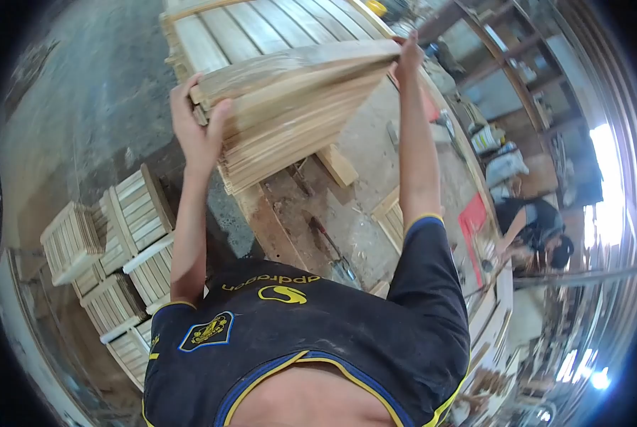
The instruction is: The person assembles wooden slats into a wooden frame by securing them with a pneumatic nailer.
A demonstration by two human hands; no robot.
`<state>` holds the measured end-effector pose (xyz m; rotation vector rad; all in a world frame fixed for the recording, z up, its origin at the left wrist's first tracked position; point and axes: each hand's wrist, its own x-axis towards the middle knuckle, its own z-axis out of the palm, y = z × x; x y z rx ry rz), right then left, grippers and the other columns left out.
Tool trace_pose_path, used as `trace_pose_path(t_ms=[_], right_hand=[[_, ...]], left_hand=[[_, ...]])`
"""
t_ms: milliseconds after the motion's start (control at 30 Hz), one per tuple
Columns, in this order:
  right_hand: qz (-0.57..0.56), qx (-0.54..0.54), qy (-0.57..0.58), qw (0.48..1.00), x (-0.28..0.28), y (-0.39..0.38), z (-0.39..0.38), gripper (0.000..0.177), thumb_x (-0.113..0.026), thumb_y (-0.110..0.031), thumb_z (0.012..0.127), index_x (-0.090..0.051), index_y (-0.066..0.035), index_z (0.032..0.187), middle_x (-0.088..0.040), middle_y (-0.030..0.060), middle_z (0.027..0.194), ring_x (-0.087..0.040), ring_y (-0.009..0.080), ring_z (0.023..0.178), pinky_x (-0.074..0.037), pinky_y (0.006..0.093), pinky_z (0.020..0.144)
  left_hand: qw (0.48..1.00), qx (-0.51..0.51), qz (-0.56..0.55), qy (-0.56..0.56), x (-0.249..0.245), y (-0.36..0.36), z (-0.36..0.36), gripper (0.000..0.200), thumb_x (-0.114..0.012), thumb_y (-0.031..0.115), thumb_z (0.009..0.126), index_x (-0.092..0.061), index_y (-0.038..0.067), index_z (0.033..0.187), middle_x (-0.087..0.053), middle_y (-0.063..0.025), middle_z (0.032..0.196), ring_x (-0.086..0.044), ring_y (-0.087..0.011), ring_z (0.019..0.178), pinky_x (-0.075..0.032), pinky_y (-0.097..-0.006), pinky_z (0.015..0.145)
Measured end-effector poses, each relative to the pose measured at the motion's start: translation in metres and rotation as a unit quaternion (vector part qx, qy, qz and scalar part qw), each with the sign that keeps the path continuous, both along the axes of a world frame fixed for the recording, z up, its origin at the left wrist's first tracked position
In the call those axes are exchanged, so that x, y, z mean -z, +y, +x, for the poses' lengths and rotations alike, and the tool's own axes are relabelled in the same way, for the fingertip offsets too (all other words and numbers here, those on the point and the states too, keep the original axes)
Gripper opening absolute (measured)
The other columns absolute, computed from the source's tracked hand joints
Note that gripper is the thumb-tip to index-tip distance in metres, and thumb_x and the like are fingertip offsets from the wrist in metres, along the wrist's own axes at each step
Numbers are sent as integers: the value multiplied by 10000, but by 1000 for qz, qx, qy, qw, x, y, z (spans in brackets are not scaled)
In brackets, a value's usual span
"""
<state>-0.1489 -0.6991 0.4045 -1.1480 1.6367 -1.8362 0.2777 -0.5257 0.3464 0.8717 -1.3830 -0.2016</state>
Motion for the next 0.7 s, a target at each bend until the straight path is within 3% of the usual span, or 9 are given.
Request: trace_pose_path(t_ms=[133, 200, 367, 433, 467, 567, 633, 700], right_hand=[[-29, 2, -55, 998, -4, -1, 17, 744, -260, -554, 965, -674, 51, 835, -671, 130, 809, -604, 221, 751, -467, 321, 772], [-34, -90, -92, 991, 9, -29, -18, 849, -189, -629, 939, -659, 63, 797, -659, 156, 782, -603, 238, 752, -465, 323, 797], [-56, -130, -86, 986, 13, -35, -21, 887, -163, -671, 918, -653, 58, 790, -658, 159, 783, -604, 242, 751, -469, 319, 795], [-51, -105, -133, 984, 20, -40, -23, 835, -195, -664, 922, -634, 40, 832, -649, 138, 800, -602, 228, 761, -470, 320, 788], [-43, -39, -126, 990, 33, -46, -26, 833, -296, -742, 859, -593, -9, 1120, -580, 103, 1004, -496, 220, 988, -396, 379, 888], [-65, -65, -148, 985, 36, -54, -30, 956, -257, -834, 784, -596, 0, 1107, -542, 139, 1127, -419, 263, 1114, -313, 411, 990], [-18, -66, -177, 982, 37, -52, -33, 949, -243, -822, 797, -597, 0, 1113, -537, 130, 1144, -422, 242, 1123, -333, 391, 977], [-86, -129, -178, 972, 40, -51, -35, 880, -277, -765, 845, -596, 10, 1114, -550, 118, 1110, -437, 231, 1112, -344, 358, 970]], left_hand=[[999, 17, -36, 12, 5, -5, 1, 571, -777, 274, 735, -509, 26, 1173, -525, -161, 1083, -520, -305, 1019, -415, -379, 893], [999, 9, -41, 4, 4, -3, -2, 525, -755, 227, 761, -514, 24, 1182, -513, -141, 1098, -516, -268, 1019, -415, -356, 894], [998, -26, -45, -21, -3, 1, -3, 469, -726, 173, 794, -522, 22, 1189, -503, -119, 1105, -509, -228, 1020, -410, -327, 895], [999, -25, -31, -10, -1, 1, -3, 520, -751, 241, 775, -507, 20, 1177, -495, -162, 1105, -506, -298, 1030, -407, -367, 895], [999, -22, -28, -14, -1, 2, -4, 520, -751, 241, 775, -507, 20, 1177, -495, -162, 1105, -506, -298, 1030, -407, -367, 895], [1000, -21, -10, -14, -5, 5, -2, 498, -735, 238, 791, -507, 18, 1175, -492, -163, 1099, -507, -292, 1009, -407, -365, 884], [999, -23, -14, -43, -8, 4, 1, 504, -736, 246, 792, -505, 15, 1175, -497, -158, 1086, -506, -281, 1001, -410, -362, 877], [998, -19, 0, -63, -13, 6, 5, 513, -739, 246, 790, -502, 14, 1182, -501, -154, 1080, -505, -277, 998, -411, -361, 870]])
